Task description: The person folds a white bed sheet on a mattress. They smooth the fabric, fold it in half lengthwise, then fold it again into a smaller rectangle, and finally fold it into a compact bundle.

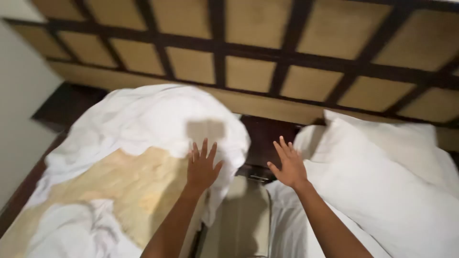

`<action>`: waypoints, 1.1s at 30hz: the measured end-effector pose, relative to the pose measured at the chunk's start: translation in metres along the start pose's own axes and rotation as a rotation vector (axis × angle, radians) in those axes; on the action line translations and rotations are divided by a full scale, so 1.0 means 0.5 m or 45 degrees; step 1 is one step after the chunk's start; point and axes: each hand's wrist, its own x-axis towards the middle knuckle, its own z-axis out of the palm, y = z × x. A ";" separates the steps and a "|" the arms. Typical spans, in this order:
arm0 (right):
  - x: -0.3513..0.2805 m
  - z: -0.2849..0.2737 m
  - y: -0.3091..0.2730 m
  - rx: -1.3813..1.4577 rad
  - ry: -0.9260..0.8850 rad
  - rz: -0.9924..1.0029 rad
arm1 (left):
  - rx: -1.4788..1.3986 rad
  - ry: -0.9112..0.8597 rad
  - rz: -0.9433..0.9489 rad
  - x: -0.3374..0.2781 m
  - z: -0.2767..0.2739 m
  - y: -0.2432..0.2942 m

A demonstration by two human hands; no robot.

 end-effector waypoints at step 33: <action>-0.082 0.445 -0.870 0.068 -0.559 -1.396 | -0.015 -0.178 -1.825 -1.064 -0.288 -0.290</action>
